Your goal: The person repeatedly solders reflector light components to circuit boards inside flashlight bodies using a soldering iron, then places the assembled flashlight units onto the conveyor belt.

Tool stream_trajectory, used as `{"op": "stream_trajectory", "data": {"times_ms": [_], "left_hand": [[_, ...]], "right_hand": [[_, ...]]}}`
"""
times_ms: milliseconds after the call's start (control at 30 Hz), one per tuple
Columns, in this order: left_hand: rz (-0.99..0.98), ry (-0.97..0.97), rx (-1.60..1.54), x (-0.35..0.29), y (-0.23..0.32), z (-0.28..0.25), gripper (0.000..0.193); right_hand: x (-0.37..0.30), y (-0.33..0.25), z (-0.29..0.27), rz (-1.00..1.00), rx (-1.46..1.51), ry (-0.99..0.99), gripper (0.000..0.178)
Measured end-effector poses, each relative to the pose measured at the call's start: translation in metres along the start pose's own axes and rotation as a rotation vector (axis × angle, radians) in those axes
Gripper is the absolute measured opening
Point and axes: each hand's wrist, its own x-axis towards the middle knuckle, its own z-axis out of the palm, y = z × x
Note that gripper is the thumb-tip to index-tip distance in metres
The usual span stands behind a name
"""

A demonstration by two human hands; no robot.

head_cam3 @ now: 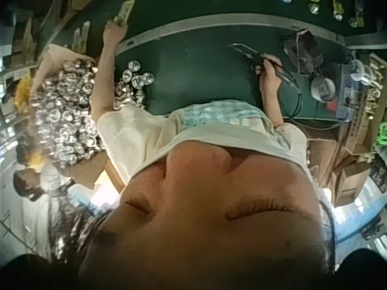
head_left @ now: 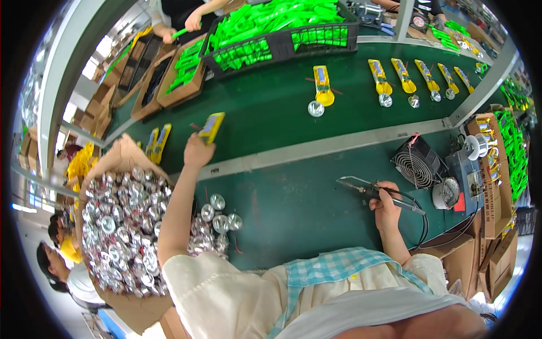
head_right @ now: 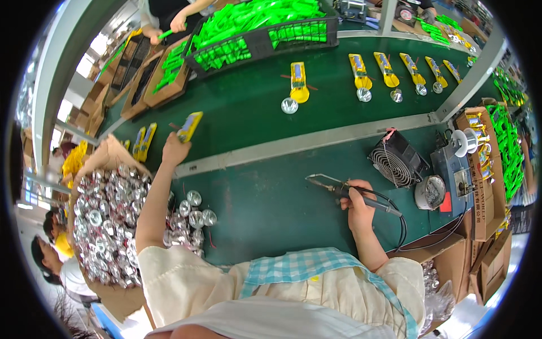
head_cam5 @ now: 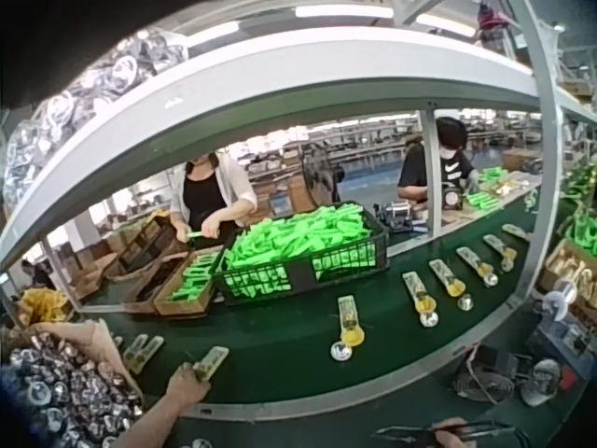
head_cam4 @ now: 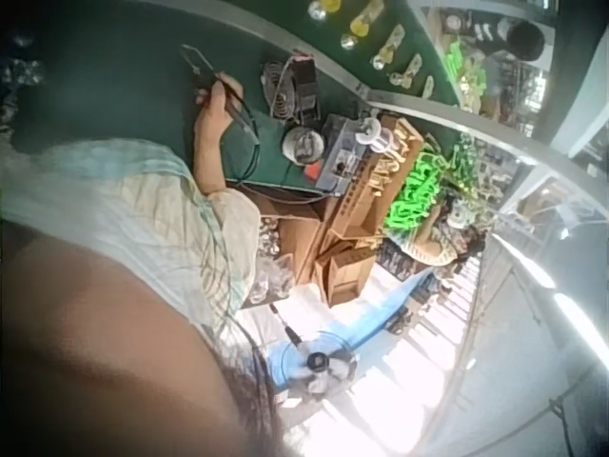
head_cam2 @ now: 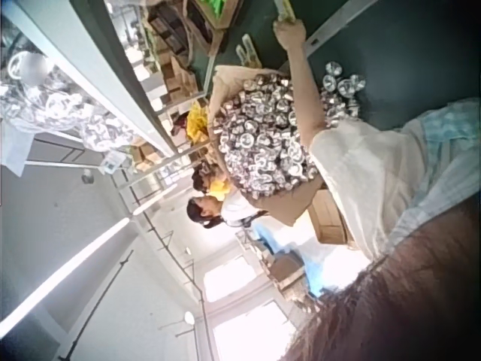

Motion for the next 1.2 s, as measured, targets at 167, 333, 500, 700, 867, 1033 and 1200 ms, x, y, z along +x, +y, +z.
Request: {"op": "stream_trajectory", "data": {"times_ms": [167, 333, 500, 700, 867, 1033, 1200], "left_hand": [[0.412, 0.101, -0.256, -0.138, 0.086, 0.007, 0.04], [0.4, -0.034, -0.417, -0.201, 0.13, 0.046, 0.045], [0.474, -0.033, -0.399, -0.203, 0.104, 0.028, 0.087], [0.415, 0.158, -0.201, -0.174, -0.001, -0.005, 0.03], [0.446, -0.023, -0.101, -0.154, -0.018, -0.008, 0.023], [0.547, 0.089, -0.199, -0.14, -0.023, -0.006, 0.008], [0.15, 0.087, -0.557, -0.181, 0.046, -0.017, 0.009]], "right_hand": [[-0.007, -0.007, -0.004, -0.123, 0.032, -0.101, 0.015], [-0.006, -0.004, 0.004, -0.188, 0.054, -0.154, 0.016], [-0.009, -0.004, 0.0, -0.204, 0.049, -0.193, 0.017], [-0.008, -0.006, -0.007, -0.24, -0.001, -0.206, 0.017], [-0.008, -0.005, 0.004, -0.229, 0.014, -0.174, 0.017], [-0.014, -0.016, 0.007, -0.198, -0.049, -0.175, 0.018], [-0.021, -0.029, 0.013, -0.195, -0.1, -0.305, 0.018]]}}
